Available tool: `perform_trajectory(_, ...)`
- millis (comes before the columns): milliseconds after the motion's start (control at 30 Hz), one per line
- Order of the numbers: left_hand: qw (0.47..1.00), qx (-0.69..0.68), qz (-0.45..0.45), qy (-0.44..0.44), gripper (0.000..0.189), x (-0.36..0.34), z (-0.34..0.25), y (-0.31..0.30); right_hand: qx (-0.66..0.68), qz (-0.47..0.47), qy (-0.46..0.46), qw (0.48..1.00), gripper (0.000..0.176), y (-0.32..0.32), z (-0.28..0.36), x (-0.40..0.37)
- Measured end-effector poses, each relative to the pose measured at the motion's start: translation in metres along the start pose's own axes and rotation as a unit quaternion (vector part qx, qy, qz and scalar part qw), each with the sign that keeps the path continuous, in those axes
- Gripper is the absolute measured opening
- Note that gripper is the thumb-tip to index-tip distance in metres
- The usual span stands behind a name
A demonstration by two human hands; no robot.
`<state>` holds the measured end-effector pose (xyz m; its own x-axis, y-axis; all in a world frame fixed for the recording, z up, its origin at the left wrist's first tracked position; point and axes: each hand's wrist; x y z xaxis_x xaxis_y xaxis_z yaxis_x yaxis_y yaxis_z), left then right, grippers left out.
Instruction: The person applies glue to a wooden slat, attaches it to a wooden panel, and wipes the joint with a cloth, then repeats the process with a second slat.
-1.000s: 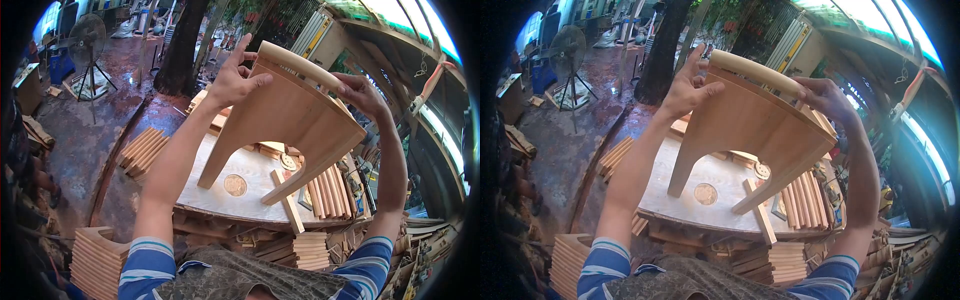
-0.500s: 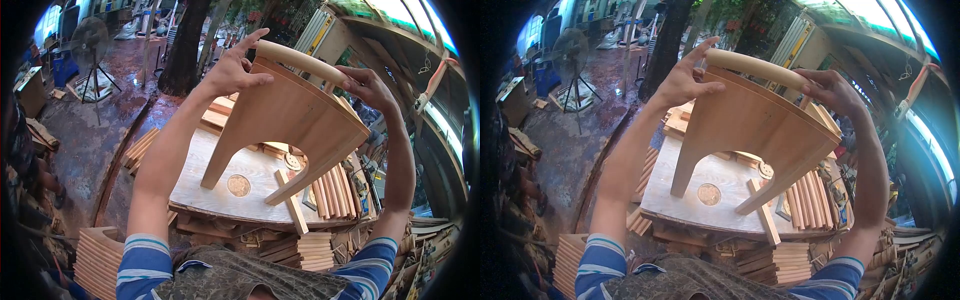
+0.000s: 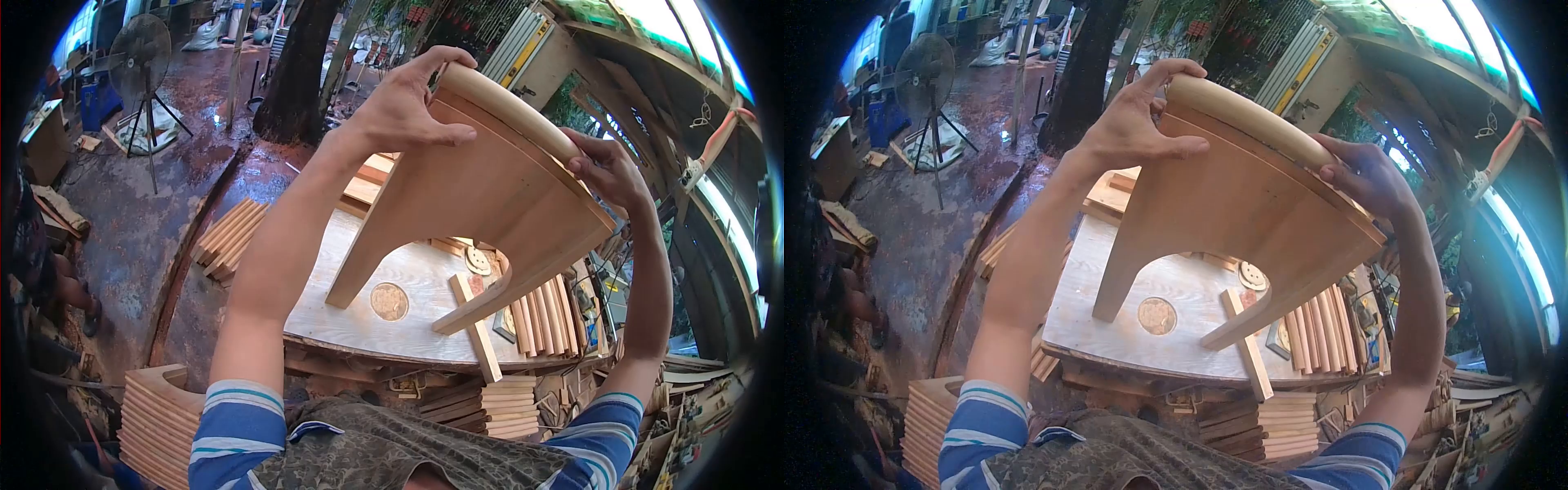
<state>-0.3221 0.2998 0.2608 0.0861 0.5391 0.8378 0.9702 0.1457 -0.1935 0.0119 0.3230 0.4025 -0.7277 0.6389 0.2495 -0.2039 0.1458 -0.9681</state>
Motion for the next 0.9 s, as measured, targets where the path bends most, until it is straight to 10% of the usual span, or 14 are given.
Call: perform_trajectory(900, 0.997, -0.074, 0.024, 0.004, 0.076, 0.009, 0.02, 0.003, 0.021, -0.023, -0.022, 0.999, 0.077, 0.005, -0.001, -0.002)
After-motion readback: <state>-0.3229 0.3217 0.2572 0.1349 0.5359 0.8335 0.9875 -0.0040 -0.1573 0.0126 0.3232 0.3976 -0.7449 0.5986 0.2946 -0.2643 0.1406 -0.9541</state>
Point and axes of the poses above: each hand's wrist, its own x-axis towards the middle knuckle, its own y-axis out of the palm, z = x × y, and after that the axes turned 3 degrees about -y, right-handed
